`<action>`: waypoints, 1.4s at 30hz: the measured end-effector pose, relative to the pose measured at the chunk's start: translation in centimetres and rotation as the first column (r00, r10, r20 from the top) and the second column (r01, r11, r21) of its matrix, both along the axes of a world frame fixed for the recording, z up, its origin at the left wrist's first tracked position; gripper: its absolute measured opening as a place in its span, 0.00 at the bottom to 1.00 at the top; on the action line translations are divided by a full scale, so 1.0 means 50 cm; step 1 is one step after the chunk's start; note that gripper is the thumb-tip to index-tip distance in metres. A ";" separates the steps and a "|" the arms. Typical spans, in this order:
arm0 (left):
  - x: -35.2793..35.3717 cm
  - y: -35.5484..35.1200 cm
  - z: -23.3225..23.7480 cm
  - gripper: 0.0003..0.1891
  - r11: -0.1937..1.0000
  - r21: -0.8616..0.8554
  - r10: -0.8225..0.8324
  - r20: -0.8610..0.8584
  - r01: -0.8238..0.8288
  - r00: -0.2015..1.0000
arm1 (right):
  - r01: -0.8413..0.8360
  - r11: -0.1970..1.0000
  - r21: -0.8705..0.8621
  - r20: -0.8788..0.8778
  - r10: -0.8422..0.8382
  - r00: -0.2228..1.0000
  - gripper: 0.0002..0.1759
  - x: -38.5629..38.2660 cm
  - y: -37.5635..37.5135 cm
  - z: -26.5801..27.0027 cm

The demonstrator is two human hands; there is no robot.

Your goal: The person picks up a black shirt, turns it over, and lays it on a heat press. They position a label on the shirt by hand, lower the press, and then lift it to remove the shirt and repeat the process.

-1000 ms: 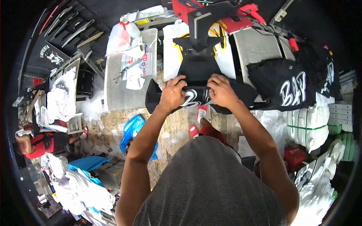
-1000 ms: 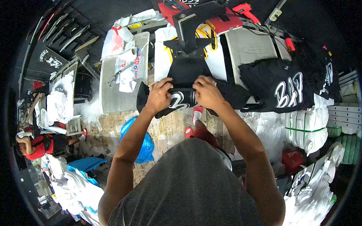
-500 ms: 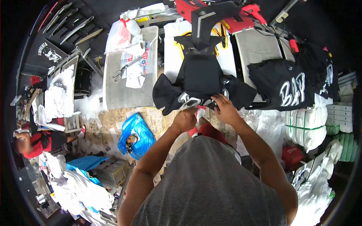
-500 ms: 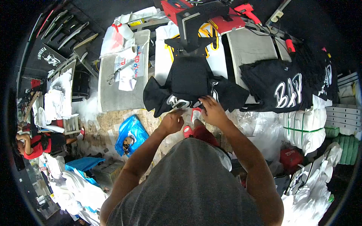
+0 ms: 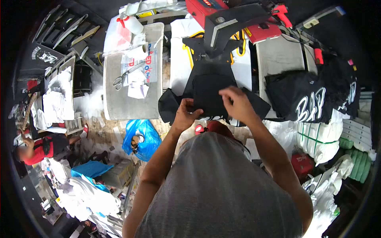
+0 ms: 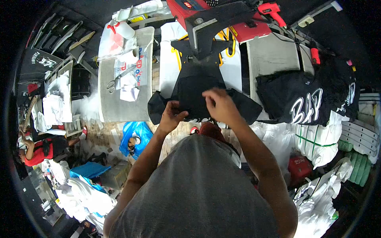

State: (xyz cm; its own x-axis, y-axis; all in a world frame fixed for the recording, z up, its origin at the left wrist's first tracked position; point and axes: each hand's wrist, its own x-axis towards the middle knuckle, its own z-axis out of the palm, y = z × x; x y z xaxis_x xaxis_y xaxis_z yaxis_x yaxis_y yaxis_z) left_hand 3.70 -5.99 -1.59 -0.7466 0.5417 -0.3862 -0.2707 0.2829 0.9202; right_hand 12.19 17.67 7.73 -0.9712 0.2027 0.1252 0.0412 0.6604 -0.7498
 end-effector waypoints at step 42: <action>-0.132 -0.724 -0.182 0.13 0.901 -0.350 0.163 -0.275 -0.256 0.948 | -0.203 0.948 0.246 0.308 0.122 0.943 0.21 -0.660 -0.476 -0.287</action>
